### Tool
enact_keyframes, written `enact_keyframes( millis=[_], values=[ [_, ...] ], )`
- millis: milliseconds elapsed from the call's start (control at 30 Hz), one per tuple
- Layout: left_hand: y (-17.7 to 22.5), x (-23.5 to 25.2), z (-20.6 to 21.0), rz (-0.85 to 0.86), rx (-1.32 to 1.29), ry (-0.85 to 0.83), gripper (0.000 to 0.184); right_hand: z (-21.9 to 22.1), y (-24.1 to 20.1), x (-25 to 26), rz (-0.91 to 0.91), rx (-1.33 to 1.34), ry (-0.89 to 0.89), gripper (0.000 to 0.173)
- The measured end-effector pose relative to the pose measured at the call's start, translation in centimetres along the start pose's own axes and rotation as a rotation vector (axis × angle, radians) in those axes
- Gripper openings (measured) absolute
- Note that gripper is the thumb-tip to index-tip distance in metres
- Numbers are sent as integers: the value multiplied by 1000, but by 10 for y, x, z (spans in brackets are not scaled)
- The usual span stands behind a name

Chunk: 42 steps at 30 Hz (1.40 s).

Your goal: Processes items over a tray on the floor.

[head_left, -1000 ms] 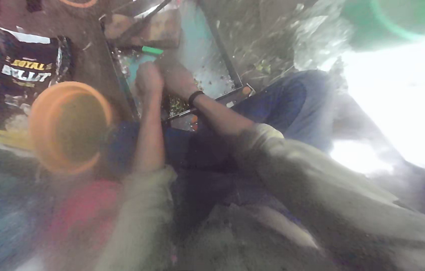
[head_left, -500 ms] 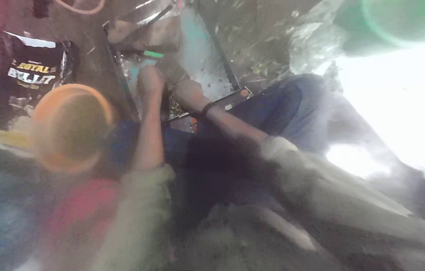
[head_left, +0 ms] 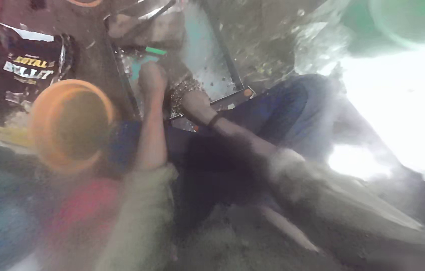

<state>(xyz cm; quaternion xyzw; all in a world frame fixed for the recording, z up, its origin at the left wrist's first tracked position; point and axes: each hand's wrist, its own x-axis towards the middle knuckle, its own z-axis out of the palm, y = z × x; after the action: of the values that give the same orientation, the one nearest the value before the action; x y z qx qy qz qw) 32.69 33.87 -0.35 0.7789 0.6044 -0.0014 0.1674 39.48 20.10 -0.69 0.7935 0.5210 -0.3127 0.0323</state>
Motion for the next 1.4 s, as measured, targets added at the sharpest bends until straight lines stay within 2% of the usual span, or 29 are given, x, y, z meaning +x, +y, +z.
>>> enact_keyframes(
  millis=[133,300,433,600,700,767,900,1067,1267,1400],
  values=[
    [-5,2,4,47,-1,14,18,-15,1,2,-47,16,66,27],
    [-1,-4,3,20,46,30,20,-27,-19,50,-147,144,174,40],
    [-2,-4,4,5,37,18,21,-26,-24,67,-193,150,188,39],
    [-7,-1,6,63,28,40,23,-11,-16,82,-202,127,215,38],
    [-8,-1,5,66,17,27,21,-12,-12,59,-135,103,133,37],
    [-6,2,3,74,23,16,19,-14,-9,35,-62,113,44,30],
    [-6,3,7,36,19,2,19,-6,2,7,-38,60,29,27],
    [-11,-1,2,63,-62,13,18,-1,11,-4,-61,21,-3,20],
    [-21,-1,-3,64,-91,57,22,2,16,-7,-21,91,11,27],
    [-19,-4,-7,38,-77,24,24,-9,11,3,-51,125,55,26]
  ],
)
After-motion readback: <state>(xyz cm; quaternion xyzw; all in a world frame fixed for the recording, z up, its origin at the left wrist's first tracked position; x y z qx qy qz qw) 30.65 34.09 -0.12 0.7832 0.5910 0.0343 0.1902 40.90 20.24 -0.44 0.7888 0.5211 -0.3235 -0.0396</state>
